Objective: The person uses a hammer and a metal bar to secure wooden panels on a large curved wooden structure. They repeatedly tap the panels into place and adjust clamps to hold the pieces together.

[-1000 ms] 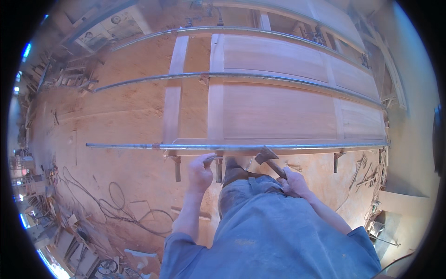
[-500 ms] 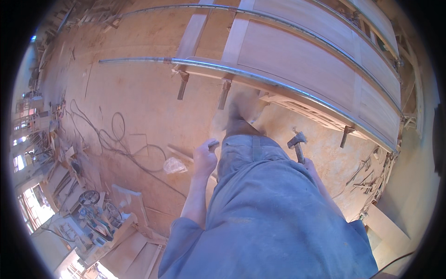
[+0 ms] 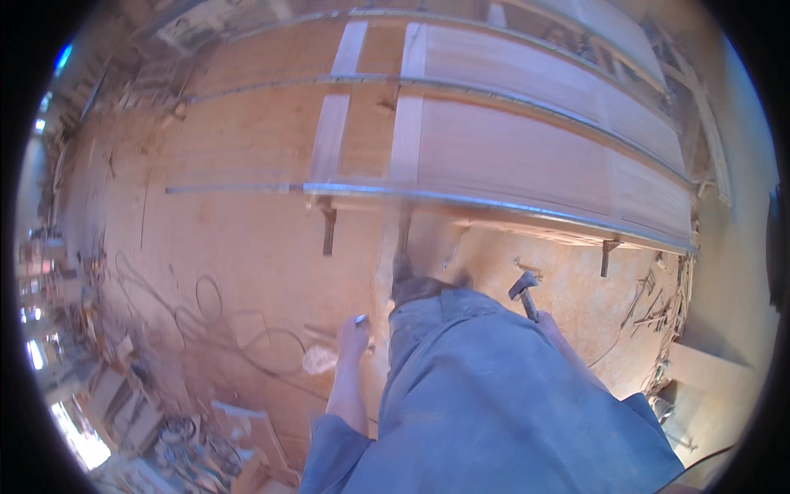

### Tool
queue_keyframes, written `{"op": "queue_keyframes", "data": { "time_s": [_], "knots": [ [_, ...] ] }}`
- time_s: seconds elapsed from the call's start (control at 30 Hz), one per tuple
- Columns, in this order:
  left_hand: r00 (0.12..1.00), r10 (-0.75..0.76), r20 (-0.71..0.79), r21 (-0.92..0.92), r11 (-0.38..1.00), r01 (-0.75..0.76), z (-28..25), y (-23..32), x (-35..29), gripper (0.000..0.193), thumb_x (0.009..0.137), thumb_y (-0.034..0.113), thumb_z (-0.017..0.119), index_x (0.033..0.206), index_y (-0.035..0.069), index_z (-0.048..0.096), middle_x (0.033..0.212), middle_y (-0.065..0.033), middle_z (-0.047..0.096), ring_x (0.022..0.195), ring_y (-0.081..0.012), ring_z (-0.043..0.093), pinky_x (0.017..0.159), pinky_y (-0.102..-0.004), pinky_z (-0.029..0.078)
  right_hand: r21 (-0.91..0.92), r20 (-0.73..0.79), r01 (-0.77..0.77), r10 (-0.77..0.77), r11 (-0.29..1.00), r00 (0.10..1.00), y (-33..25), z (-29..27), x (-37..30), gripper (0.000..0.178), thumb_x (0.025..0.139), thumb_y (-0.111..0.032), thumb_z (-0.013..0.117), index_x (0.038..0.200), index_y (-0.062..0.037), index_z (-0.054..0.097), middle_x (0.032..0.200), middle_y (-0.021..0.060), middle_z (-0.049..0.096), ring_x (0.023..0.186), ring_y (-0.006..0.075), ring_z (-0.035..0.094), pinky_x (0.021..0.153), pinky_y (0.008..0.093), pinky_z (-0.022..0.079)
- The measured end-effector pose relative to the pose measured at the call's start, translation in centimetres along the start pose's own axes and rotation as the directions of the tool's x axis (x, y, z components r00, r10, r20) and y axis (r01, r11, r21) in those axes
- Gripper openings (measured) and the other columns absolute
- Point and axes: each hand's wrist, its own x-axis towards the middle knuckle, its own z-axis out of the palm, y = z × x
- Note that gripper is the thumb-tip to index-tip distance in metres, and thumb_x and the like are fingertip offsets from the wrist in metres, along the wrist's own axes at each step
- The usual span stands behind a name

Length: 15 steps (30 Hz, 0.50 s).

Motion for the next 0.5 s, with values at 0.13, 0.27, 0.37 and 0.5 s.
{"op": "queue_keyframes", "data": {
  "time_s": [0.13,0.27,0.37,0.5],
  "knots": [
    [0.941,-0.266,0.211,-0.007,0.962,0.273,0.2,-7.7,-0.2,0.030,0.087,0.029,0.066,0.094,0.003,0.077,0.087,-0.0221,0.074,0.087,-0.0388,0.073,0.077,-0.0494,0.054,-0.050,-0.040,0.020,-0.022,0.999,0.999,-0.9,0.3,-0.4,0.041,0.086,-0.035,0.074,0.103,0.0027,0.070,0.097,0.0298,0.072,0.098,0.0417,0.072,0.080,0.0491,0.054],
    [0.946,-0.288,0.148,0.001,0.957,0.291,-5.2,-26.0,-0.6,0.026,0.084,0.027,0.065,0.092,0.005,0.078,0.084,-0.0196,0.075,0.086,-0.0366,0.074,0.076,-0.0481,0.055,-0.015,0.062,0.011,-0.010,1.000,0.998,-9.6,4.7,-0.9,0.039,0.085,-0.034,0.073,0.106,-0.0011,0.071,0.102,0.0290,0.073,0.103,0.0439,0.071,0.087,0.0502,0.054],
    [0.900,-0.324,0.292,0.084,0.946,0.313,-2.6,-21.0,1.5,0.027,0.082,0.026,0.067,0.096,0.006,0.079,0.088,-0.0203,0.076,0.086,-0.0364,0.075,0.077,-0.0477,0.056,-0.080,-0.008,-0.071,0.071,0.994,0.997,-7.3,4.5,-2.4,0.037,0.086,-0.031,0.070,0.110,-0.0023,0.070,0.105,0.0287,0.073,0.104,0.0451,0.070,0.088,0.0517,0.054],
    [0.947,-0.213,0.241,0.012,0.976,0.217,-5.4,-15.4,6.3,0.024,0.084,0.022,0.065,0.098,0.005,0.076,0.086,-0.0184,0.075,0.080,-0.0329,0.073,0.075,-0.0452,0.056,-0.066,0.062,-0.047,0.051,0.997,0.997,-7.1,6.6,-2.9,0.038,0.087,-0.029,0.067,0.114,-0.0023,0.070,0.107,0.0283,0.073,0.106,0.0438,0.070,0.089,0.0521,0.054]
  ]
}}
